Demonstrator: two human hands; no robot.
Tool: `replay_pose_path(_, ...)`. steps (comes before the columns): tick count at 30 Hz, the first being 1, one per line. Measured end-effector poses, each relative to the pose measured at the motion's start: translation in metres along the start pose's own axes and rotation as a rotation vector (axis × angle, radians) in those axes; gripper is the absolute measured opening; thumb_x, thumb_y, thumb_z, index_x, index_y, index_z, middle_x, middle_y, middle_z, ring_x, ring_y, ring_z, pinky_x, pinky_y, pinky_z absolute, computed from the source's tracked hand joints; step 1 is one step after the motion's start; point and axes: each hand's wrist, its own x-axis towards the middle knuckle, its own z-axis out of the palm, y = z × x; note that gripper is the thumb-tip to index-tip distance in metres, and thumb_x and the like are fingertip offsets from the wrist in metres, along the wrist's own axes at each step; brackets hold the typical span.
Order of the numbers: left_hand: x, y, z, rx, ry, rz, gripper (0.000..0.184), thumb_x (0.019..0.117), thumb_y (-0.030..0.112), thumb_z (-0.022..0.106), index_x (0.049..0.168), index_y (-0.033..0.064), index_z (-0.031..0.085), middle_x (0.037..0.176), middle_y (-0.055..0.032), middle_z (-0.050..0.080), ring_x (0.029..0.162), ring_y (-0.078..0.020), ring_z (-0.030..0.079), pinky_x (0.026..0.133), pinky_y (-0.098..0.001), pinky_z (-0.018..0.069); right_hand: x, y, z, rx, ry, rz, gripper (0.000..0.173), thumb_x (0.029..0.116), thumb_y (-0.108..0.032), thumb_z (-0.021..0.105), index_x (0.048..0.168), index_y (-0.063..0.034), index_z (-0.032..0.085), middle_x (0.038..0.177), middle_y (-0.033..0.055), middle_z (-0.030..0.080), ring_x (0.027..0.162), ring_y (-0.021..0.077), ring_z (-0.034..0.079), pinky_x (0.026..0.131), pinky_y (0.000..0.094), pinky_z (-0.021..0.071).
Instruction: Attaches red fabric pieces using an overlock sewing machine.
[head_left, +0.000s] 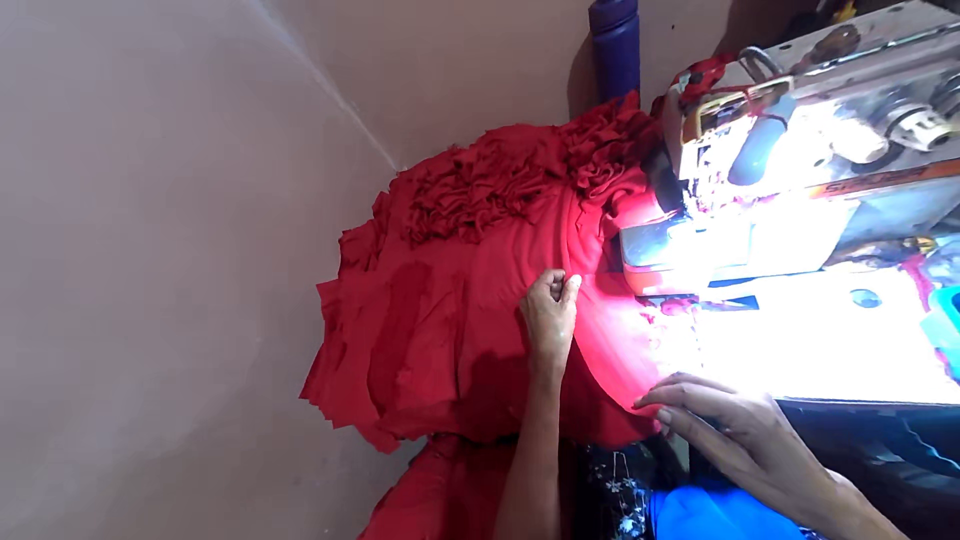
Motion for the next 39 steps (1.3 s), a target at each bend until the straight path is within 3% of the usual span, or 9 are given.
replay_pose_path(4, -0.015, 0.031, -0.005, -0.303, -0.030, 0.166, 0.013, 0.1002, 0.017, 0.065, 0.111, 0.0092, 0.067, 0.081, 0.0006, 0.064, 0.055, 0.0006, 0.052, 0.049, -0.0147, 0.0412, 0.029, -0.001, -0.008, 0.081, 0.137, 0.066, 0.027, 0.1032, -0.020, 0.056, 0.099, -0.0021, 0.075, 0.091, -0.0018, 0.072, 0.089, -0.0074, 0.063, 0.084, 0.0113, 0.0512)
replay_pose_path(7, -0.026, 0.044, -0.010, -0.582, -0.180, 0.236, 0.015, 0.0980, 0.002, 0.062, 0.112, 0.0044, 0.067, 0.090, 0.0037, 0.070, 0.076, 0.0017, 0.065, 0.068, -0.0158, 0.0542, 0.056, -0.007, -0.012, 0.081, 0.264, 0.117, 0.013, 0.0952, -0.013, 0.063, 0.098, -0.0066, 0.075, 0.083, -0.0095, 0.069, 0.076, -0.0100, 0.062, 0.072, 0.0080, 0.0523)
replay_pose_path(9, -0.033, 0.043, -0.013, -0.665, -0.252, 0.241, 0.018, 0.0980, -0.001, 0.057, 0.111, 0.0023, 0.068, 0.093, 0.0037, 0.071, 0.082, 0.0001, 0.066, 0.074, -0.0187, 0.0556, 0.068, -0.011, -0.013, 0.119, 0.300, 0.156, 0.008, 0.0928, -0.007, 0.066, 0.097, -0.0069, 0.072, 0.077, -0.0108, 0.066, 0.067, -0.0089, 0.059, 0.063, 0.0082, 0.0508)
replay_pose_path(18, -0.055, 0.041, -0.023, -0.754, -0.302, 0.012, 0.020, 0.1009, -0.002, 0.048, 0.106, 0.0044, 0.067, 0.093, 0.0027, 0.071, 0.084, -0.0016, 0.067, 0.078, -0.0222, 0.0571, 0.071, -0.011, -0.002, 0.315, 0.317, 0.300, 0.009, 0.0897, -0.003, 0.070, 0.092, -0.0097, 0.063, 0.065, -0.0089, 0.062, 0.053, -0.0027, 0.056, 0.052, 0.0129, 0.0499)
replay_pose_path(21, -0.056, 0.032, -0.023, -0.789, -0.332, 0.055, 0.021, 0.0997, -0.001, 0.048, 0.108, 0.0035, 0.066, 0.094, 0.0035, 0.071, 0.086, -0.0004, 0.066, 0.080, -0.0219, 0.0565, 0.074, -0.018, -0.002, 0.332, 0.343, 0.381, 0.014, 0.0874, 0.002, 0.071, 0.087, -0.0064, 0.060, 0.062, -0.0071, 0.058, 0.051, -0.0024, 0.052, 0.054, 0.0142, 0.0494)
replay_pose_path(26, -0.060, 0.029, -0.023, -0.752, -0.312, 0.182, 0.011, 0.0994, 0.007, 0.058, 0.104, 0.0036, 0.067, 0.086, 0.0073, 0.070, 0.079, 0.0026, 0.065, 0.075, -0.0183, 0.0561, 0.069, -0.006, 0.002, 0.346, 0.317, 0.347, 0.016, 0.0892, -0.003, 0.070, 0.093, -0.0139, 0.060, 0.060, -0.0117, 0.061, 0.050, -0.0038, 0.055, 0.050, 0.0121, 0.0480)
replay_pose_path(29, -0.057, 0.028, -0.024, -0.683, -0.262, 0.309, 0.005, 0.0916, 0.002, 0.070, 0.096, 0.0002, 0.072, 0.087, 0.0041, 0.073, 0.083, 0.0010, 0.067, 0.080, -0.0190, 0.0568, 0.063, -0.005, 0.002, 0.385, 0.253, 0.358, 0.013, 0.0929, -0.006, 0.066, 0.098, -0.0151, 0.058, 0.060, -0.0108, 0.061, 0.051, -0.0035, 0.057, 0.052, 0.0125, 0.0485)
replay_pose_path(34, -0.051, 0.027, -0.047, -0.527, -0.353, 0.512, 0.011, 0.0961, 0.008, 0.066, 0.092, 0.0006, 0.072, 0.087, 0.0055, 0.067, 0.084, 0.0036, 0.063, 0.078, -0.0156, 0.0542, 0.052, -0.007, -0.016, 0.601, -0.095, 0.389, 0.025, 0.0951, -0.011, 0.064, 0.118, -0.0174, 0.059, 0.072, -0.0122, 0.069, 0.062, -0.0060, 0.062, 0.060, 0.0102, 0.0504)
replay_pose_path(39, -0.053, 0.026, -0.061, -0.544, -0.379, 0.565, 0.012, 0.0981, 0.014, 0.066, 0.098, 0.0065, 0.075, 0.094, 0.0087, 0.070, 0.091, 0.0038, 0.064, 0.084, -0.0164, 0.0550, 0.043, -0.010, -0.015, 0.617, -0.250, 0.443, 0.021, 0.0911, -0.007, 0.067, 0.110, -0.0139, 0.061, 0.076, -0.0185, 0.069, 0.065, -0.0105, 0.061, 0.060, 0.0079, 0.0490)
